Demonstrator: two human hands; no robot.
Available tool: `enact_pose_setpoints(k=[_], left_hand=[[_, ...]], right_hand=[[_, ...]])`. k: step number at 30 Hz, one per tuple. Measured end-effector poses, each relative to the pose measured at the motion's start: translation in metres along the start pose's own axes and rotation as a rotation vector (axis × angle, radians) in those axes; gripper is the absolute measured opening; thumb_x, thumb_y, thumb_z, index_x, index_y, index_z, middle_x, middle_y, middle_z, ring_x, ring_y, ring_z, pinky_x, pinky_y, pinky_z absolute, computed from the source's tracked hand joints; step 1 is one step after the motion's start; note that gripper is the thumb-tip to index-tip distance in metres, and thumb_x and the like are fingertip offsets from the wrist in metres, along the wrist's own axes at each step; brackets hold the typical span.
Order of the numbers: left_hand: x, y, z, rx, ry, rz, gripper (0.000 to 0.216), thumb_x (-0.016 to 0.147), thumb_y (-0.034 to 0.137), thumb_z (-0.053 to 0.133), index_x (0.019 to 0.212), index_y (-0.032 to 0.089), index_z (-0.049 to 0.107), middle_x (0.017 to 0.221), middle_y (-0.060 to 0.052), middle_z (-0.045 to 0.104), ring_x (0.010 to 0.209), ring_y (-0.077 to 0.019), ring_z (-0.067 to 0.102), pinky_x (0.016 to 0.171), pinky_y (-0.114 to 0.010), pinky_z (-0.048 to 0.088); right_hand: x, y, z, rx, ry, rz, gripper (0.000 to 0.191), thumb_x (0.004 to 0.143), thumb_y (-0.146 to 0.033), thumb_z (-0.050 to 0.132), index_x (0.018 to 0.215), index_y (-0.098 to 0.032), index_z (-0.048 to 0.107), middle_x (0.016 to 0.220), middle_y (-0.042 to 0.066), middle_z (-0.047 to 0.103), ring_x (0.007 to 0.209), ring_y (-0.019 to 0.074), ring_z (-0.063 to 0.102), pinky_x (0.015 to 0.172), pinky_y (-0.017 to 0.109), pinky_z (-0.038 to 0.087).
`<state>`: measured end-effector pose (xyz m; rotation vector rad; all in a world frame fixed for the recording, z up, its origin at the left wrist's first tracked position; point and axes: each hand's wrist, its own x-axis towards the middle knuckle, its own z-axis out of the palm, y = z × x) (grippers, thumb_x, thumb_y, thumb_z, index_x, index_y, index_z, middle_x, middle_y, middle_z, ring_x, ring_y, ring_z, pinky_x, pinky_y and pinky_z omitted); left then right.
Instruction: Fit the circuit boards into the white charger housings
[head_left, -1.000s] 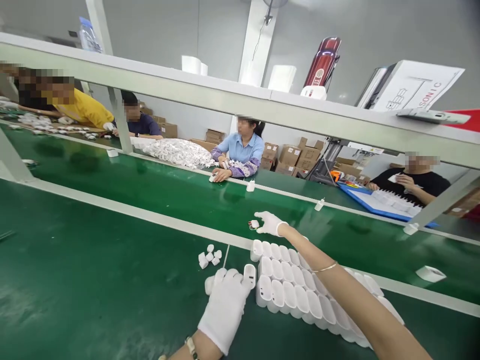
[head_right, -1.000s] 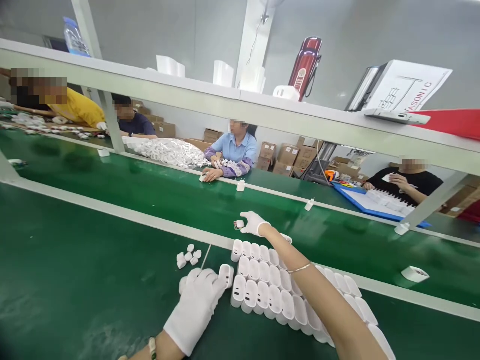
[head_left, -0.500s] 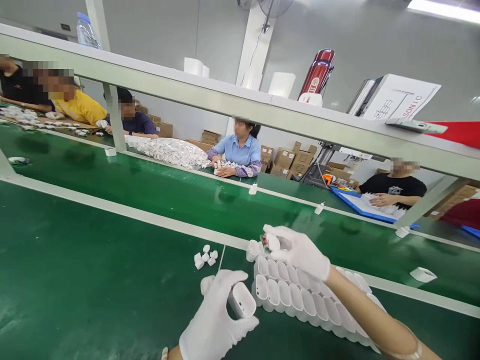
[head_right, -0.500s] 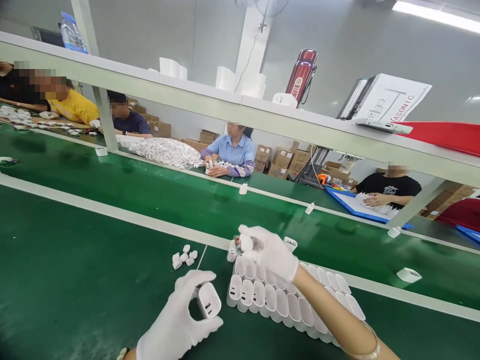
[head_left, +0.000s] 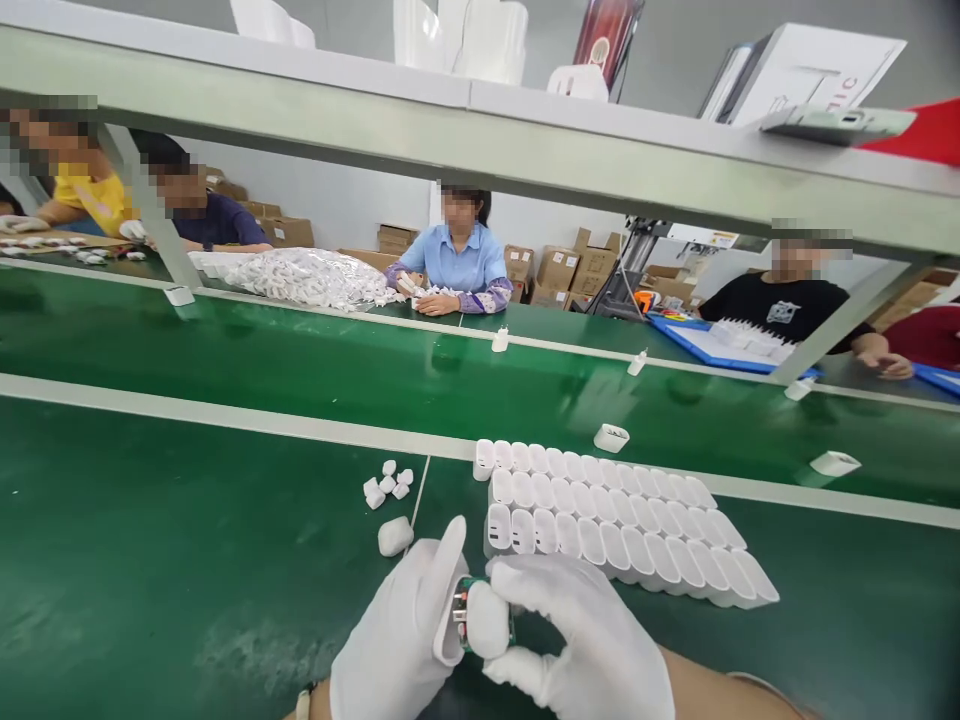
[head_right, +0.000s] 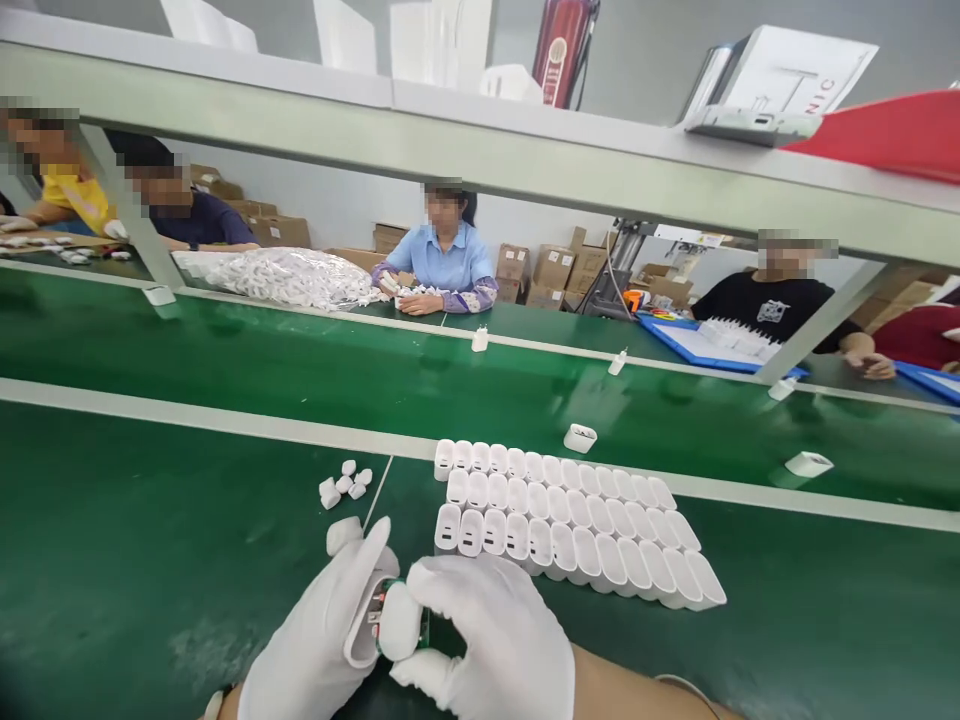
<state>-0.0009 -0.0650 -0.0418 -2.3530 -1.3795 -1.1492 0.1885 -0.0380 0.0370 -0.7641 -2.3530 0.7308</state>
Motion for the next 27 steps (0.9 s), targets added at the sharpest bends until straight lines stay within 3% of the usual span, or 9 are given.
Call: enact_pose_setpoints(k=[3, 13, 19, 23, 27], left_hand=[[0.004, 0.003, -0.004, 0.055, 0.037, 0.049, 0.065, 0.089, 0.002, 0.038, 0.149, 0.007, 0.014, 0.078, -0.009, 0.059, 0.068, -0.0187, 0.057, 0.063, -0.040, 0.056], [0.003, 0.003, -0.002, 0.259, 0.033, 0.136, 0.058, 0.087, 0.000, 0.048, 0.140, -0.007, 0.026, 0.075, -0.008, 0.056, 0.067, -0.0204, 0.055, 0.073, -0.052, 0.054], [0.001, 0.003, 0.000, 0.252, 0.034, 0.098, 0.065, 0.086, -0.002, 0.048, 0.144, -0.006, 0.019, 0.075, -0.007, 0.054, 0.070, -0.0196, 0.053, 0.068, -0.045, 0.053], [0.000, 0.003, 0.000, 0.302, 0.032, 0.095, 0.059, 0.089, 0.002, 0.045, 0.143, -0.004, 0.022, 0.073, -0.005, 0.053, 0.068, -0.0187, 0.054, 0.071, -0.044, 0.054], [-0.003, 0.001, 0.002, 0.345, 0.051, 0.076, 0.048, 0.094, 0.010, 0.041, 0.141, 0.005, 0.031, 0.073, -0.004, 0.055, 0.061, -0.0165, 0.054, 0.064, -0.038, 0.054]], right_hand=[[-0.001, 0.000, -0.001, 0.032, -0.014, -0.090, 0.020, 0.082, -0.023, 0.070, 0.079, -0.024, 0.050, 0.081, -0.008, 0.066, 0.073, 0.0095, 0.059, 0.072, 0.023, 0.043], [-0.005, -0.003, 0.011, -0.041, -0.040, 0.036, 0.006, 0.087, -0.033, 0.063, 0.085, -0.028, 0.060, 0.078, -0.006, 0.067, 0.071, 0.0110, 0.061, 0.070, 0.023, 0.044], [-0.008, -0.006, 0.015, -0.156, -0.015, 0.110, 0.019, 0.078, -0.039, 0.074, 0.077, -0.027, 0.058, 0.078, -0.010, 0.066, 0.065, 0.0108, 0.058, 0.065, 0.024, 0.039], [-0.010, -0.006, 0.023, -0.348, 0.079, 0.090, 0.030, 0.067, -0.043, 0.080, 0.075, -0.025, 0.057, 0.076, -0.009, 0.065, 0.057, 0.0114, 0.055, 0.056, 0.026, 0.034], [-0.013, -0.005, 0.029, -0.500, 0.119, 0.055, 0.033, 0.067, -0.049, 0.078, 0.080, -0.025, 0.059, 0.075, -0.007, 0.065, 0.052, 0.0111, 0.053, 0.051, 0.028, 0.031]])
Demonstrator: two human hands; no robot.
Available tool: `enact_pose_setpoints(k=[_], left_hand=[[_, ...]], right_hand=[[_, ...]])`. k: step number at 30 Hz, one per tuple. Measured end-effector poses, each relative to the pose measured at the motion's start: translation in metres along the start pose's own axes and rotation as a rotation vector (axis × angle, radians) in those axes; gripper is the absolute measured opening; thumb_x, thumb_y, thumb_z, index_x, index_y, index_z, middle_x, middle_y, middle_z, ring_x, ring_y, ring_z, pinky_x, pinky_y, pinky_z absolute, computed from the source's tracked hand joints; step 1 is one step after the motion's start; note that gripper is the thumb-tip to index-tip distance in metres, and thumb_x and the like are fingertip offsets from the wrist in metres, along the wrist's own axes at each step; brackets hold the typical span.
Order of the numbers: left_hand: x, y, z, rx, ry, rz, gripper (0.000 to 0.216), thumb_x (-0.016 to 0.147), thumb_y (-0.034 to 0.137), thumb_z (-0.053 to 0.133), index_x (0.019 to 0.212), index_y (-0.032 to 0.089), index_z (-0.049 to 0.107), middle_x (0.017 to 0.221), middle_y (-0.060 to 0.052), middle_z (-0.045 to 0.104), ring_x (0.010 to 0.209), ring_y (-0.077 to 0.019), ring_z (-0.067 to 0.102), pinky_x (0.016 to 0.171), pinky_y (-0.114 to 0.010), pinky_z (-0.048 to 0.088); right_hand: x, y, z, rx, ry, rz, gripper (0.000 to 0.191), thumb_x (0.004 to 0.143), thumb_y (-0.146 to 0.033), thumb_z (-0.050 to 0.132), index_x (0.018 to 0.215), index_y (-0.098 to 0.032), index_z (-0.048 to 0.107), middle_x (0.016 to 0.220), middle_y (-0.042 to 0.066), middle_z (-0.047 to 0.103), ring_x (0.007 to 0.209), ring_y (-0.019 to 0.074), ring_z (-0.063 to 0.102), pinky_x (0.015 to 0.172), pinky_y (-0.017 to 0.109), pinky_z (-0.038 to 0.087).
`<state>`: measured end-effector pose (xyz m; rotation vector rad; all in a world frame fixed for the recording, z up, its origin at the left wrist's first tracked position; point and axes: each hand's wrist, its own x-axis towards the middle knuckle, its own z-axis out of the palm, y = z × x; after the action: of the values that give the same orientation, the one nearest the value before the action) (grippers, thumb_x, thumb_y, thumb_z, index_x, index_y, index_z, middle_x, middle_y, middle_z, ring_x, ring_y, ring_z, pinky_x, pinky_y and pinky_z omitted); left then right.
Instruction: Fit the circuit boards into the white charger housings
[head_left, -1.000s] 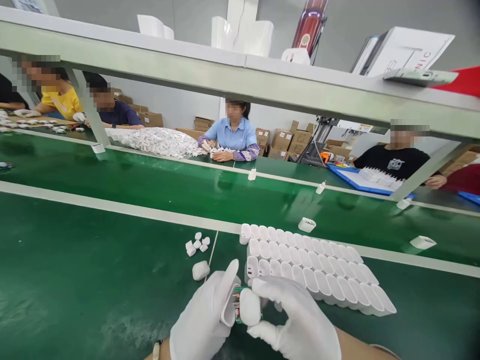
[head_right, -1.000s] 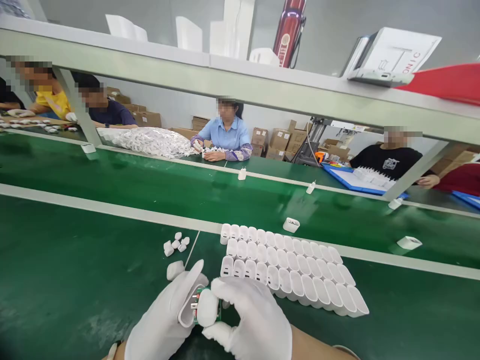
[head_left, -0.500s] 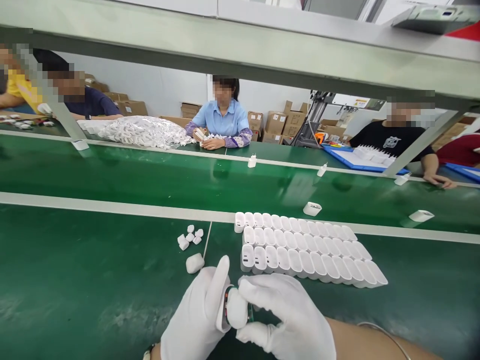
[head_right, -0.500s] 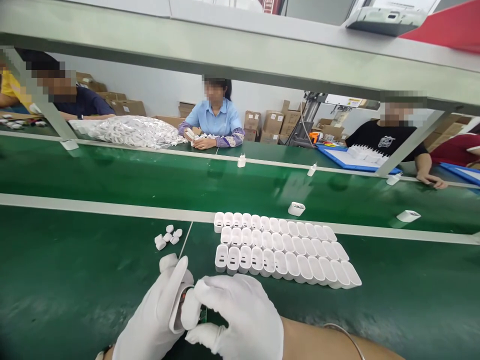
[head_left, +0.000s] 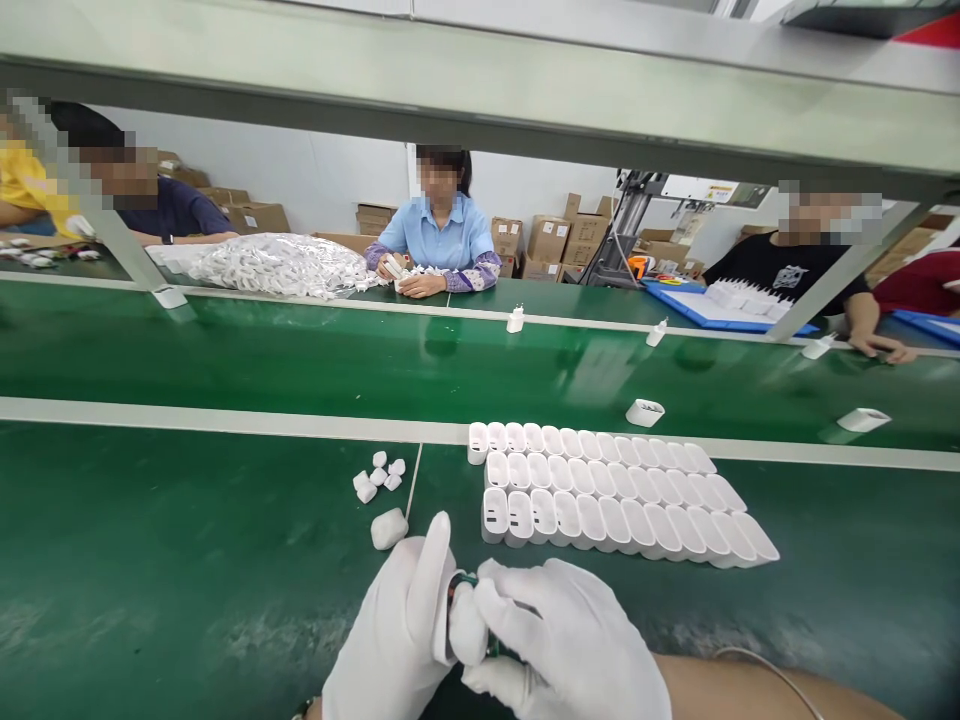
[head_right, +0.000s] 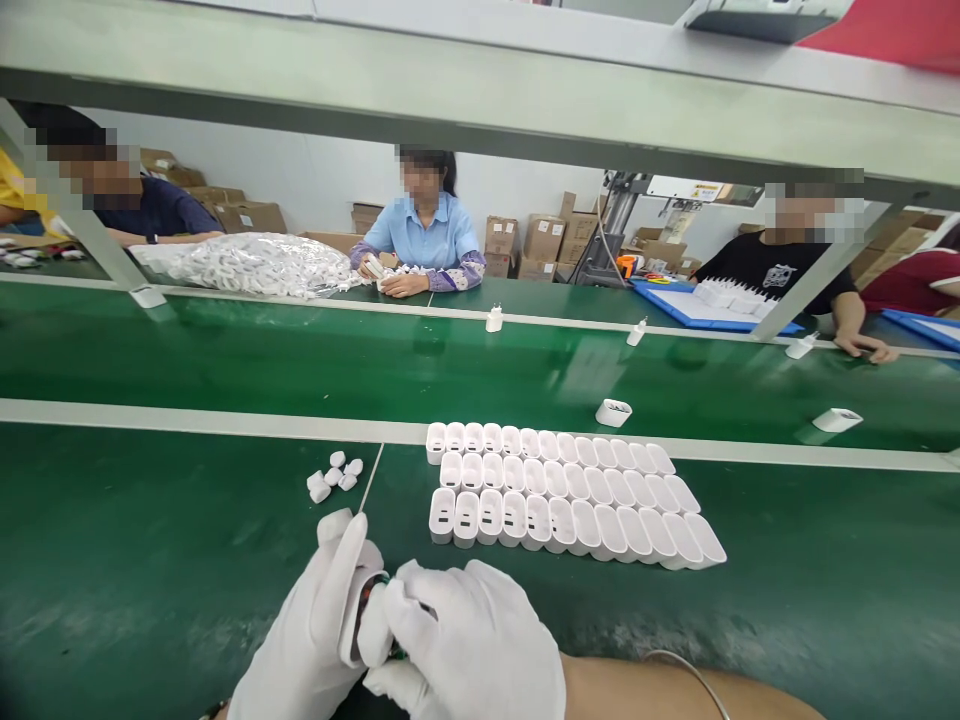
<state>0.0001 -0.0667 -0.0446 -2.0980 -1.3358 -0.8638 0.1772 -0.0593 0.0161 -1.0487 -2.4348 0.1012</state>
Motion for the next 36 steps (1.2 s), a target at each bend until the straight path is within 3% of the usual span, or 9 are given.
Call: enact_pose_setpoints(k=[7, 16, 20, 23, 27, 30, 36], left_hand=[[-0.003, -0.002, 0.001, -0.016, -0.011, -0.006, 0.037, 0.094, 0.013, 0.041, 0.131, 0.012, 0.042, 0.078, -0.005, 0.058, 0.062, -0.0171, 0.058, 0.068, -0.040, 0.056], [-0.005, -0.002, 0.001, -0.066, -0.022, -0.002, 0.041, 0.094, 0.012, 0.044, 0.134, 0.014, 0.039, 0.073, -0.001, 0.056, 0.063, -0.0171, 0.060, 0.079, -0.045, 0.056], [-0.006, 0.002, 0.000, -0.138, -0.041, -0.051, 0.050, 0.095, 0.013, 0.042, 0.143, 0.016, 0.029, 0.072, 0.001, 0.056, 0.064, -0.0169, 0.061, 0.079, -0.042, 0.057], [-0.002, 0.003, -0.006, -0.185, -0.083, -0.128, 0.056, 0.095, 0.008, 0.036, 0.146, 0.020, 0.020, 0.077, 0.000, 0.059, 0.068, -0.0159, 0.062, 0.079, -0.038, 0.057], [0.005, 0.002, -0.012, -0.244, -0.153, -0.172, 0.062, 0.093, 0.003, 0.032, 0.148, 0.024, 0.012, 0.084, -0.001, 0.062, 0.072, -0.0154, 0.063, 0.076, -0.034, 0.058], [0.008, 0.001, -0.013, -0.299, -0.183, -0.168, 0.063, 0.093, 0.004, 0.027, 0.149, 0.026, 0.009, 0.078, 0.001, 0.060, 0.067, -0.0151, 0.063, 0.075, -0.032, 0.059], [0.013, 0.003, -0.012, -0.414, -0.228, -0.194, 0.070, 0.093, 0.005, 0.027, 0.149, 0.032, -0.003, 0.068, 0.006, 0.054, 0.063, -0.0158, 0.061, 0.078, -0.037, 0.058]], right_hand=[[-0.001, -0.001, 0.002, -0.154, 0.085, -0.015, 0.058, 0.043, -0.050, 0.089, 0.086, -0.024, 0.059, 0.074, -0.007, 0.068, 0.050, 0.0141, 0.055, 0.049, 0.030, 0.032], [0.003, -0.001, 0.004, -0.137, 0.105, -0.031, 0.036, 0.061, -0.041, 0.081, 0.077, -0.022, 0.055, 0.074, -0.007, 0.067, 0.050, 0.0128, 0.056, 0.048, 0.032, 0.028], [0.001, -0.002, 0.007, -0.113, 0.074, -0.014, 0.042, 0.056, -0.045, 0.083, 0.075, -0.022, 0.053, 0.069, -0.007, 0.065, 0.050, 0.0136, 0.056, 0.047, 0.031, 0.030], [-0.004, -0.003, 0.018, -0.080, 0.139, 0.008, 0.054, 0.049, -0.047, 0.085, 0.088, -0.024, 0.055, 0.085, -0.004, 0.068, 0.060, 0.0162, 0.059, 0.048, 0.028, 0.039], [-0.014, -0.002, 0.044, -0.096, 0.284, -0.051, 0.085, 0.050, -0.044, 0.080, 0.123, -0.017, 0.047, 0.118, 0.011, 0.063, 0.084, 0.0260, 0.063, 0.055, 0.030, 0.053], [-0.020, -0.001, 0.054, -0.046, 0.198, -0.056, 0.087, 0.052, -0.038, 0.077, 0.128, -0.016, 0.041, 0.130, 0.016, 0.055, 0.094, 0.0300, 0.062, 0.055, 0.030, 0.056], [-0.022, -0.008, 0.046, 0.015, 0.005, 0.096, 0.088, 0.052, -0.024, 0.079, 0.130, -0.022, 0.039, 0.140, 0.009, 0.048, 0.107, 0.0295, 0.058, 0.059, 0.029, 0.057]])
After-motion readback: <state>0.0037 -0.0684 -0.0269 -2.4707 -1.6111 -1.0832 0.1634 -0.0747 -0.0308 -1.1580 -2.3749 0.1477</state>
